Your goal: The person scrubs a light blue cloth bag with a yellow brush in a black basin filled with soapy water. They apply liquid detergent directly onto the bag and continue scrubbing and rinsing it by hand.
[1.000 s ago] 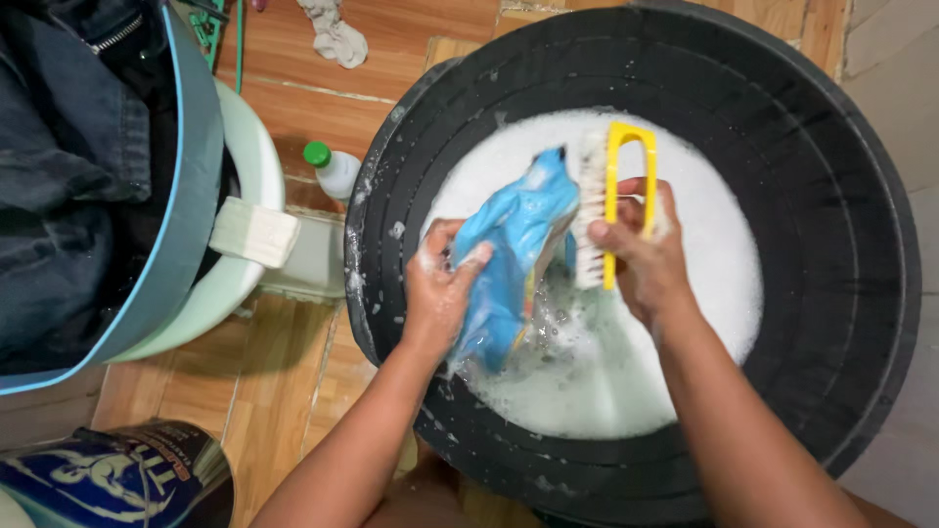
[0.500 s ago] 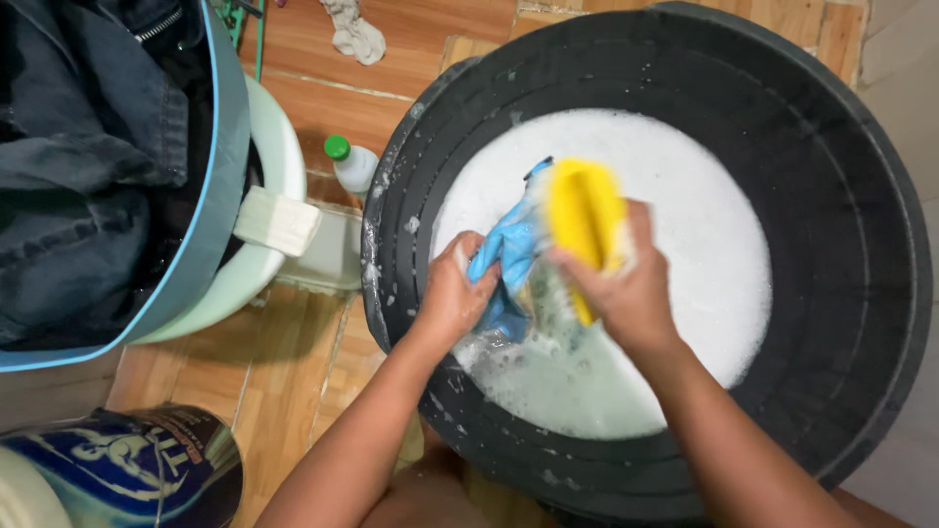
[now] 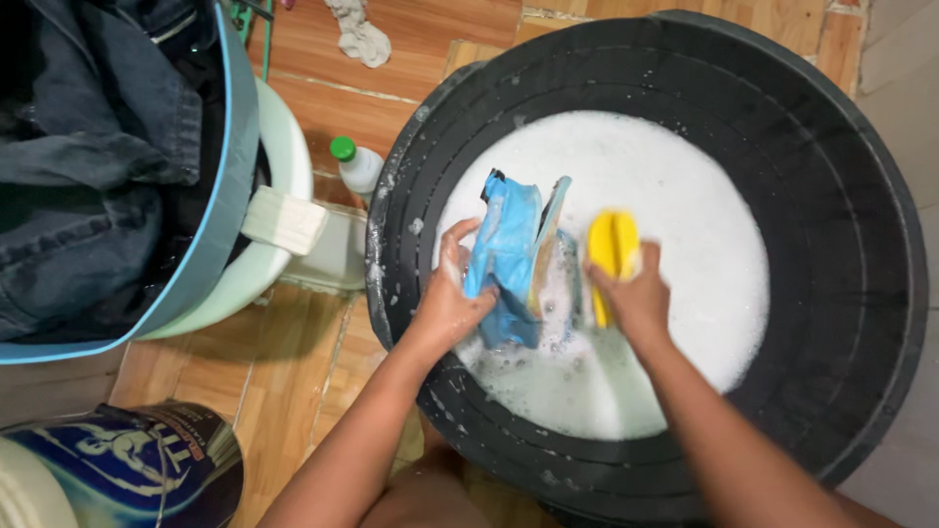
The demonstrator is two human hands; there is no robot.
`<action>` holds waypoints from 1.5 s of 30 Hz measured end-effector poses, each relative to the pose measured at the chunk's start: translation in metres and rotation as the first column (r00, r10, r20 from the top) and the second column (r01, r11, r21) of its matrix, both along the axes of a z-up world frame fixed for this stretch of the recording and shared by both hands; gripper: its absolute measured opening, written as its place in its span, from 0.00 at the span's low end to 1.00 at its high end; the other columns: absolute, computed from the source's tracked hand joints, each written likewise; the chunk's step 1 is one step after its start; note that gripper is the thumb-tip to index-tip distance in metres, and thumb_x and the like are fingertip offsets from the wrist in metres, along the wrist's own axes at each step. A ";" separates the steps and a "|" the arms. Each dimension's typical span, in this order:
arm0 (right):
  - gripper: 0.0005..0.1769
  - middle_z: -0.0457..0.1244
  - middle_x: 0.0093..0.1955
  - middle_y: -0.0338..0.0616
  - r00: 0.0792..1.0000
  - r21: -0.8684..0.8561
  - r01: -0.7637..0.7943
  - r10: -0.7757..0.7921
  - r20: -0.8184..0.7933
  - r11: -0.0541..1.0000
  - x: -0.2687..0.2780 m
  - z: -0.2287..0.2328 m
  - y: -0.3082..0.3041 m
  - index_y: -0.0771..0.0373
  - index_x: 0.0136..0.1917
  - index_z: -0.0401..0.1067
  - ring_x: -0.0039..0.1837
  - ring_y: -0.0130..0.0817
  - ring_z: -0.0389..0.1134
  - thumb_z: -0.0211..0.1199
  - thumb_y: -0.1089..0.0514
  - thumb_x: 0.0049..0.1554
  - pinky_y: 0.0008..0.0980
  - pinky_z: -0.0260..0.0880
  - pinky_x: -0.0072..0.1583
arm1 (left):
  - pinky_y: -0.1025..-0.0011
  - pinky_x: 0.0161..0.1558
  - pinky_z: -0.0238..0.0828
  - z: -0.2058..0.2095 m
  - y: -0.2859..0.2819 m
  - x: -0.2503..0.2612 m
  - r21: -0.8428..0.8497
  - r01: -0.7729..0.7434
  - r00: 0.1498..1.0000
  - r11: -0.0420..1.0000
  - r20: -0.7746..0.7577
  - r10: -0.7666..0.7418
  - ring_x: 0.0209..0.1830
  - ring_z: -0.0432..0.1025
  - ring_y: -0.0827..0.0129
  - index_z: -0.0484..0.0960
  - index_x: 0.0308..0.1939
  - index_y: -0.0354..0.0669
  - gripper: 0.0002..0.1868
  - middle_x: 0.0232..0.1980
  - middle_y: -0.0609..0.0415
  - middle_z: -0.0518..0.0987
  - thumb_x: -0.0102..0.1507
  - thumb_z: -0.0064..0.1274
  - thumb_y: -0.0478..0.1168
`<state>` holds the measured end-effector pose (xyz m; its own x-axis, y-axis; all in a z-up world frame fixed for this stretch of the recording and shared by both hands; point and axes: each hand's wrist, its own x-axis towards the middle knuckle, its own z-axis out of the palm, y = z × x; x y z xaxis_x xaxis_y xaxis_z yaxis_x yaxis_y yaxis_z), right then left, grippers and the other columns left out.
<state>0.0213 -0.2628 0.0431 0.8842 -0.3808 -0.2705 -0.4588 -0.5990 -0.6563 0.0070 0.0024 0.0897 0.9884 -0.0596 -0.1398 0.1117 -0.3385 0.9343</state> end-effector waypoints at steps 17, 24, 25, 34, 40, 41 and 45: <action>0.15 0.67 0.55 0.42 0.747 0.684 -0.567 0.636 0.193 0.458 0.019 0.082 0.080 0.65 0.49 0.79 0.59 0.32 0.66 0.73 0.54 0.51 0.34 0.64 0.62 | 0.61 0.58 0.69 0.049 0.034 0.018 0.228 0.035 0.801 0.973 0.576 -0.164 0.53 0.74 0.51 0.82 0.51 0.38 0.19 0.51 0.43 0.78 0.65 0.60 0.49; 0.09 0.67 0.44 0.40 0.629 0.484 -0.736 0.743 0.230 0.474 0.057 0.108 0.077 0.64 0.44 0.81 0.50 0.30 0.65 0.68 0.56 0.56 0.34 0.65 0.56 | 0.63 0.40 0.69 0.063 0.043 0.017 0.216 0.144 0.980 0.966 0.100 -0.169 0.34 0.73 0.56 0.80 0.30 0.37 0.21 0.35 0.45 0.78 0.63 0.61 0.53; 0.08 0.67 0.45 0.40 0.626 0.357 -0.777 0.702 0.340 0.519 0.057 0.112 0.078 0.65 0.44 0.80 0.52 0.29 0.65 0.67 0.57 0.56 0.33 0.65 0.57 | 0.63 0.40 0.69 0.062 0.042 0.016 0.180 0.095 0.974 0.979 0.188 -0.129 0.34 0.73 0.57 0.79 0.29 0.36 0.21 0.35 0.45 0.77 0.63 0.61 0.51; 0.10 0.64 0.50 0.45 0.774 0.196 -0.335 0.150 0.615 0.922 -0.033 0.090 0.113 0.63 0.53 0.67 0.55 0.37 0.64 0.62 0.56 0.64 0.39 0.65 0.60 | 0.68 0.32 0.69 0.033 0.039 0.004 0.110 -0.018 0.996 0.994 0.087 0.008 0.27 0.71 0.68 0.79 0.30 0.33 0.18 0.28 0.50 0.78 0.62 0.62 0.46; 0.24 0.58 0.55 0.51 0.779 -0.113 -0.329 0.337 0.528 0.938 -0.043 0.052 0.104 0.65 0.59 0.67 0.60 0.44 0.61 0.70 0.52 0.56 0.43 0.60 0.61 | 0.70 0.31 0.71 0.027 0.039 0.003 0.007 0.172 0.969 0.985 -0.184 -0.167 0.28 0.71 0.74 0.81 0.35 0.32 0.18 0.28 0.50 0.80 0.59 0.65 0.46; 0.24 0.58 0.56 0.51 0.785 -0.007 -0.367 0.314 0.534 0.930 -0.042 0.047 0.102 0.65 0.60 0.66 0.60 0.42 0.61 0.69 0.52 0.56 0.40 0.62 0.61 | 0.71 0.32 0.72 0.027 0.035 0.004 -0.020 0.186 0.959 0.982 -0.212 -0.186 0.28 0.73 0.75 0.82 0.36 0.32 0.18 0.29 0.51 0.81 0.58 0.66 0.47; 0.23 0.61 0.56 0.40 0.937 0.631 -0.325 0.151 0.315 0.704 -0.032 0.036 0.093 0.59 0.59 0.64 0.57 0.29 0.62 0.68 0.53 0.54 0.31 0.66 0.57 | 0.73 0.36 0.75 0.031 0.022 0.014 0.013 0.072 0.955 0.997 -0.289 -0.066 0.31 0.76 0.76 0.84 0.42 0.29 0.22 0.32 0.54 0.83 0.63 0.62 0.50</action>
